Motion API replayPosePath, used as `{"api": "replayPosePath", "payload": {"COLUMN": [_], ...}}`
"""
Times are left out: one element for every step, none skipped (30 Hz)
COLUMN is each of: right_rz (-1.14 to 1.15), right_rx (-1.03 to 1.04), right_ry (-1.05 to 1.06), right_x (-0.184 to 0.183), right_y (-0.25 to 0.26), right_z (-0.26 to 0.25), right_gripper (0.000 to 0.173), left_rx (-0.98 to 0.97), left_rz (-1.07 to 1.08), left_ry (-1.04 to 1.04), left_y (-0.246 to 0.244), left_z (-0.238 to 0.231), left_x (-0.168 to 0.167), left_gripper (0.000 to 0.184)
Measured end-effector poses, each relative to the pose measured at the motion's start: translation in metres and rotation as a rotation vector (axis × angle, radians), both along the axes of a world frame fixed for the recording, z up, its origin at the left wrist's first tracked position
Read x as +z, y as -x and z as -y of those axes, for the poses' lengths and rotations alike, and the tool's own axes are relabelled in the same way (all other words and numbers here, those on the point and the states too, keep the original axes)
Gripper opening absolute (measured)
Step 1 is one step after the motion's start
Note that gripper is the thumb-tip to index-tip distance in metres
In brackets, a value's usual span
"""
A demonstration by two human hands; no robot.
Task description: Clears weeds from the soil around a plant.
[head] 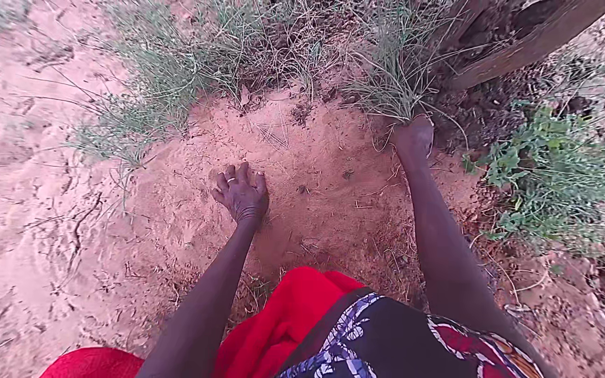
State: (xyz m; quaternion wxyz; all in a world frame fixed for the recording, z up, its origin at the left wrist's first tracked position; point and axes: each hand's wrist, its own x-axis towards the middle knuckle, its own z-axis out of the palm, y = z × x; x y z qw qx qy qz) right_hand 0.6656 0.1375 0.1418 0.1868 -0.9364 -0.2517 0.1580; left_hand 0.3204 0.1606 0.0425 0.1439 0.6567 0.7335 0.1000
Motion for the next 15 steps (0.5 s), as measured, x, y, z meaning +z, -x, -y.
{"api": "replayPosePath", "payload": {"right_rz": [0.012, 0.03, 0.05, 0.078, 0.129, 0.185, 0.228, 0.255, 0.253, 0.209, 0.149, 0.086, 0.05, 0.024, 0.016], "right_rx": [0.02, 0.051, 0.082, 0.111, 0.144, 0.179, 0.209, 0.235, 0.252, 0.251, 0.229, 0.2, 0.172, 0.153, 0.145], "right_ry": [0.012, 0.023, 0.038, 0.062, 0.093, 0.099, 0.081, 0.028, -0.045, -0.125, -0.228, -0.359, -0.476, -0.542, -0.584], "right_x": [-0.001, -0.004, -0.007, -0.007, -0.007, -0.008, -0.009, -0.012, -0.017, -0.023, -0.029, -0.034, -0.039, -0.042, -0.044], "right_y": [-0.004, -0.008, -0.01, -0.012, -0.014, -0.017, -0.018, -0.02, -0.022, -0.024, -0.027, -0.031, -0.037, -0.042, -0.048], "right_z": [-0.004, -0.008, -0.012, -0.015, -0.017, -0.019, -0.02, -0.022, -0.022, -0.02, -0.018, -0.018, -0.018, -0.018, -0.02], "right_gripper": [0.042, 0.042, 0.043, 0.043, 0.043, 0.043, 0.044, 0.046, 0.049, 0.05, 0.048, 0.046, 0.044, 0.043, 0.043], "left_rx": [0.002, -0.001, -0.003, -0.004, -0.005, -0.007, -0.007, -0.004, 0.0, 0.001, 0.002, 0.001, 0.0, 0.0, 0.001], "left_rz": [-0.002, -0.007, -0.013, -0.016, -0.014, -0.011, -0.01, -0.009, -0.009, -0.009, -0.009, -0.008, -0.01, -0.01, -0.012], "left_ry": [-0.002, -0.005, -0.007, -0.009, -0.005, 0.0, 0.0, -0.001, -0.001, -0.001, -0.001, -0.003, -0.007, -0.009, -0.008], "left_y": [0.0, 0.0, 0.001, 0.001, 0.0, -0.001, -0.001, -0.001, 0.0, 0.0, 0.001, 0.001, 0.001, 0.001, 0.0], "left_z": [0.0, -0.001, -0.001, 0.0, 0.0, 0.0, -0.001, -0.001, -0.001, 0.0, 0.0, 0.0, 0.0, 0.001, 0.0], "left_x": [-0.001, -0.001, -0.001, -0.001, 0.0, 0.001, 0.002, 0.002, 0.001, -0.001, -0.002, -0.002, -0.003, -0.002, -0.001], "left_gripper": [0.056, 0.056, 0.055, 0.055, 0.055, 0.055, 0.055, 0.055, 0.055, 0.055, 0.055, 0.055, 0.055, 0.055, 0.055]}}
